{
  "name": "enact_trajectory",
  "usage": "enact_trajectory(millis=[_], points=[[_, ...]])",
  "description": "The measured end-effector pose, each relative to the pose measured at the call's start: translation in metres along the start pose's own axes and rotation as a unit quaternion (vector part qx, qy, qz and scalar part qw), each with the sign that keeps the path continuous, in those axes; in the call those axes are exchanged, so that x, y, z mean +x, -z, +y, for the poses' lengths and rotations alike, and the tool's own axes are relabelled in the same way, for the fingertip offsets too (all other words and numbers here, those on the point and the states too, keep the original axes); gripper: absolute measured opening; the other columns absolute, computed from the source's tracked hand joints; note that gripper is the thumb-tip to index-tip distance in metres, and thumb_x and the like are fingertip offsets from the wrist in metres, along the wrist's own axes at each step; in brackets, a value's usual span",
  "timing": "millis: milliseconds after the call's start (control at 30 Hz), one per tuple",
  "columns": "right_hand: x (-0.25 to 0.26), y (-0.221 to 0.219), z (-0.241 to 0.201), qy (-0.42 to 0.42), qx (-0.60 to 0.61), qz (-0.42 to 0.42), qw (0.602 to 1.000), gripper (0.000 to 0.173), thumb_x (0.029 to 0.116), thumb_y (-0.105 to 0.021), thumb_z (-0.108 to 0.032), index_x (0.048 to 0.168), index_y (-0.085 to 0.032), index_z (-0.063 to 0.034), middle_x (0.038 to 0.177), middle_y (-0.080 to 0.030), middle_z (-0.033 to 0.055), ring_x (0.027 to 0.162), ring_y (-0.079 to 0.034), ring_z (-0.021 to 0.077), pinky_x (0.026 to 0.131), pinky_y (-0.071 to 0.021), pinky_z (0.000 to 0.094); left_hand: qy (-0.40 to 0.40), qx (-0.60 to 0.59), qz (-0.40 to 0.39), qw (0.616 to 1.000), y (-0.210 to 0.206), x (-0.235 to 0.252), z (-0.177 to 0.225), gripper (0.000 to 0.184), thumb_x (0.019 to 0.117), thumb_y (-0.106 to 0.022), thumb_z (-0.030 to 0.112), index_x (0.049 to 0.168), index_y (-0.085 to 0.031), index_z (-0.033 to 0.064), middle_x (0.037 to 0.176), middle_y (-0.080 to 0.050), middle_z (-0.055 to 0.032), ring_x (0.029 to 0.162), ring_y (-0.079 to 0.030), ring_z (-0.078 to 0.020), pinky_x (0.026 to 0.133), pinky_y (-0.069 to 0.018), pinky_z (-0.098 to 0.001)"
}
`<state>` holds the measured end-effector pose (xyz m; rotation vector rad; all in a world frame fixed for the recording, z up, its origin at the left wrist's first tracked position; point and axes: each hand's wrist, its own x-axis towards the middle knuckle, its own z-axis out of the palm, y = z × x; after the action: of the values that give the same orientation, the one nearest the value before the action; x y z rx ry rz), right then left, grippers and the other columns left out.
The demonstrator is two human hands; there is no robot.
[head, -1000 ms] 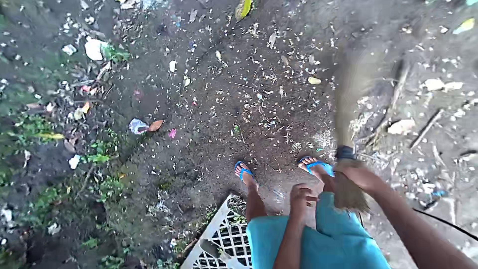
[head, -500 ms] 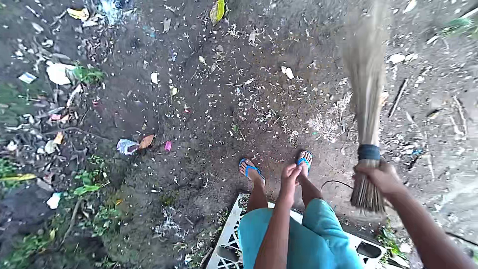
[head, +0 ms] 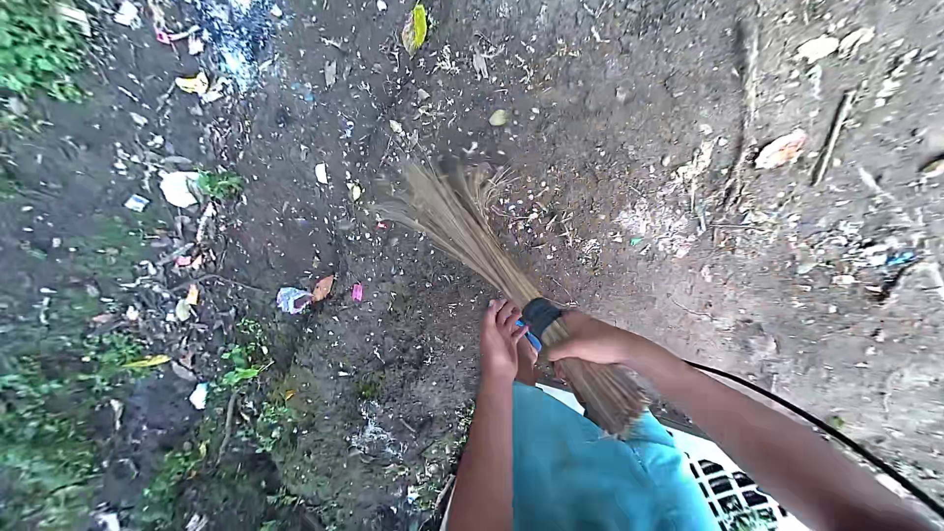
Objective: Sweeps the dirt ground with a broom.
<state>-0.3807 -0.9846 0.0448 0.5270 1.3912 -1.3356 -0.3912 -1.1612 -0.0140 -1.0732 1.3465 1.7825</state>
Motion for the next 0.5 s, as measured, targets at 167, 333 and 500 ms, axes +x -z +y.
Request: enact_trajectory(millis=[167, 333, 500], points=[[-0.080, -0.004, 0.071, 0.071, 0.146, 0.140, 0.977, 0.053, 0.0747, -0.079, -0.027, 0.120, -0.060, -0.0069, 0.082, -0.071, 0.0080, 0.064, -0.071, 0.0231, 0.061, -0.0641, 0.0429, 0.079, -0.092, -0.117, 0.986, -0.091, -0.025, -0.035, 0.061, 0.1107, -0.017, 0.048, 0.136, -0.050, 0.0043, 0.112, -0.069, -0.0137, 0.092, -0.068, -0.0212, 0.077, -0.0574, -0.0389], [-0.152, -0.057, 0.091, -0.078, 0.058, 0.398, 0.912, 0.063, 0.0723, -0.078, -0.019, 0.126, -0.054, 0.0025, 0.092, -0.069, 0.0066, 0.075, -0.070, 0.0140, 0.069, -0.0623, 0.0399, 0.305, -0.133, -0.351, 0.875, -0.140, -0.084, -0.096, 0.068, 0.1085, -0.011, 0.057, 0.123, -0.057, 0.0081, 0.095, -0.068, -0.0079, 0.081, -0.068, -0.0179, 0.075, -0.0584, -0.0344], [-0.076, -0.124, 0.059, -0.127, 0.246, 0.358, 0.892, 0.038, 0.0768, -0.074, -0.017, 0.110, -0.063, -0.0016, 0.083, -0.072, 0.0050, 0.072, -0.072, 0.0168, 0.066, -0.0634, 0.0399, 0.201, 0.148, -0.300, 0.921, -0.049, -0.064, -0.066, 0.063, 0.1137, -0.023, 0.038, 0.120, -0.059, -0.0131, 0.098, -0.070, -0.0203, 0.087, -0.069, -0.0218, 0.086, -0.0570, -0.0416]])
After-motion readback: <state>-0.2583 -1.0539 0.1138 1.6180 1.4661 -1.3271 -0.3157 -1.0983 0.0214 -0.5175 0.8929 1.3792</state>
